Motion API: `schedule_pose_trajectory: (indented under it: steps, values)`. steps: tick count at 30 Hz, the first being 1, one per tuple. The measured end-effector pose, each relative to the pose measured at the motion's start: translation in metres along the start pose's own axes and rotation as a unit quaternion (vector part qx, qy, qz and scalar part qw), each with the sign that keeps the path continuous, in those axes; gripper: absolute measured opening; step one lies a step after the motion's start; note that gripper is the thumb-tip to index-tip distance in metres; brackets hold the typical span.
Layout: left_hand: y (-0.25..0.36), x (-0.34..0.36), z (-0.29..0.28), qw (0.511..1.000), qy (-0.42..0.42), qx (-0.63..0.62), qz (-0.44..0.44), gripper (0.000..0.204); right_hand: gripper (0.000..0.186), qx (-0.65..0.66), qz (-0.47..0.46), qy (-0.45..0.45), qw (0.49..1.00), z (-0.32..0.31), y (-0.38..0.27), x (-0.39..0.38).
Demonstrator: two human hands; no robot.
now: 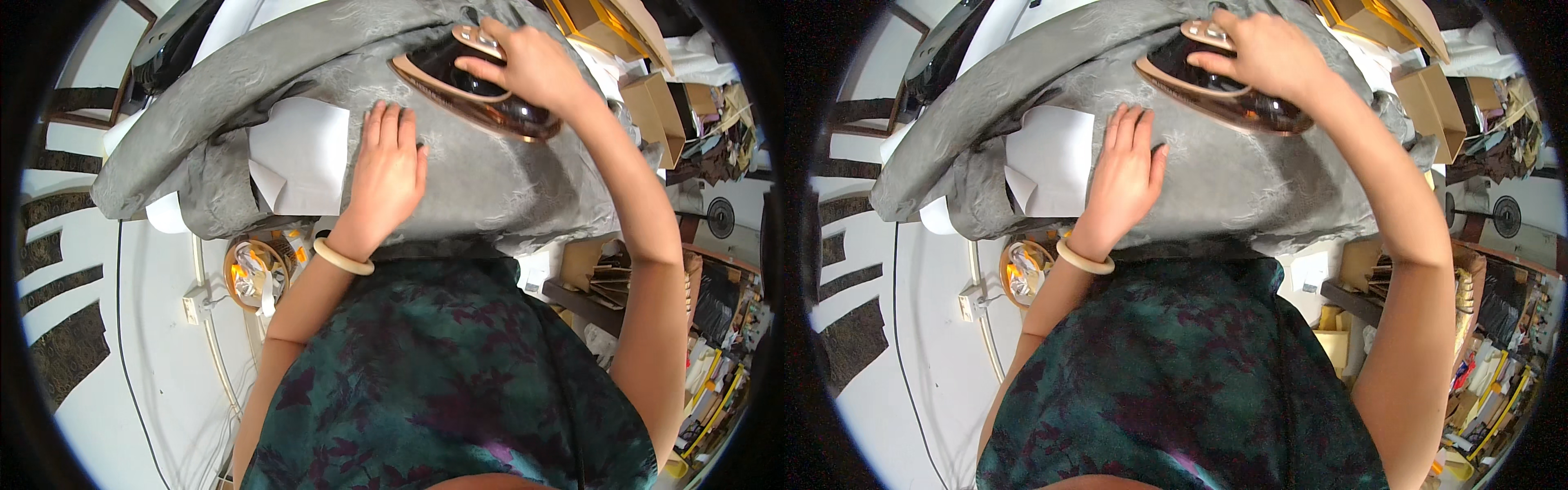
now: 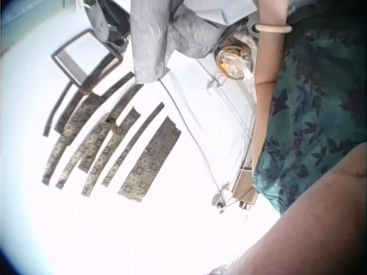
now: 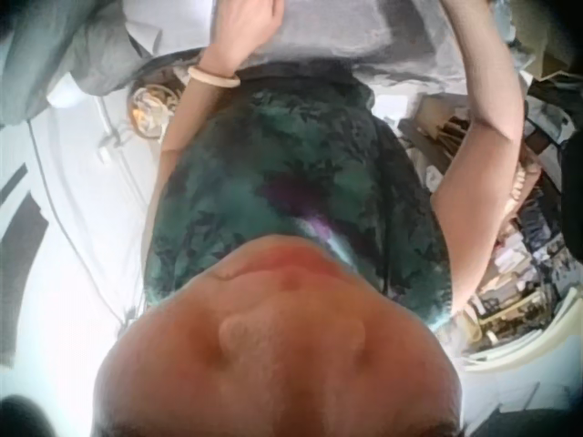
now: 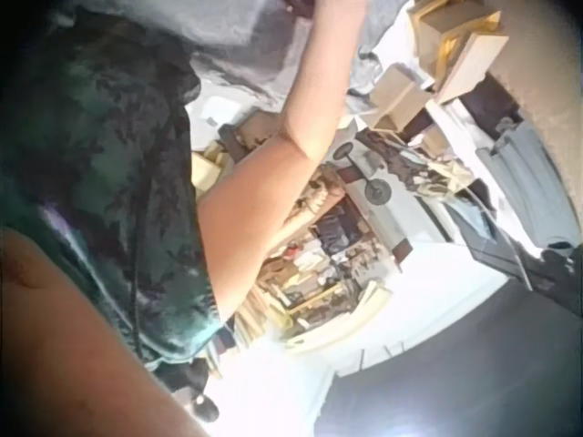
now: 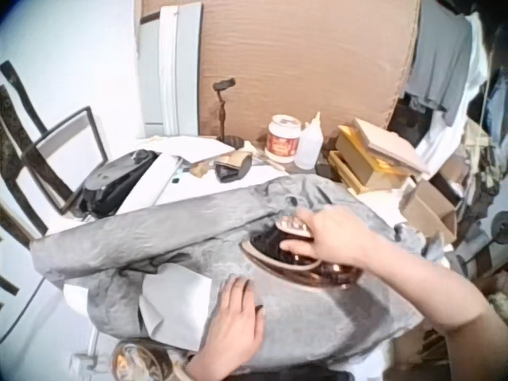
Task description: The person smooths a gray patterned fabric on a table, uses an iron to press it, then places a rectangular cardboard template on the fabric and cuts around it with scissors. The person handles the fabric, iron, cardboard, and scissors throughout the sequence.
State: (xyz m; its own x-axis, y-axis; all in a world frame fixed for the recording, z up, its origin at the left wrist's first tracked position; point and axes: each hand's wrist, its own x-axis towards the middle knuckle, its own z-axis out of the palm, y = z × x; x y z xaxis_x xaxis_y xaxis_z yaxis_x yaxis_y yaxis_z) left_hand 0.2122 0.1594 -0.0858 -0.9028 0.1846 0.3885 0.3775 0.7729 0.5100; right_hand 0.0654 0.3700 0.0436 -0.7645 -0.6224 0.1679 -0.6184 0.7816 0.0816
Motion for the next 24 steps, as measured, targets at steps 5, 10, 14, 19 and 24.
schedule_pose_trajectory:
  steps: [5, 10, 14, 19, 24]
  values:
    - [-0.027, 0.011, 0.007, 0.995, -0.046, 0.082, -0.018, 0.06, 0.061, 0.031, -0.008, -0.047, 0.998, -0.01, 0.001, -0.022]
    - [-0.036, 0.02, 0.012, 0.993, -0.047, 0.113, -0.002, 0.06, 0.057, 0.048, -0.03, -0.041, 0.998, -0.018, 0.014, -0.043]
    - [-0.039, 0.03, 0.023, 0.992, -0.04, 0.114, 0.039, 0.061, 0.056, 0.007, -0.001, 0.003, 1.0, 0.005, 0.057, -0.019]
    - [-0.048, 0.032, 0.025, 0.99, -0.025, 0.123, 0.064, 0.063, 0.057, 0.045, -0.05, -0.025, 0.997, -0.017, 0.033, -0.063]
    - [-0.041, 0.033, 0.027, 0.989, -0.035, 0.132, 0.064, 0.065, 0.058, 0.03, -0.005, -0.061, 0.998, -0.022, 0.047, -0.078]
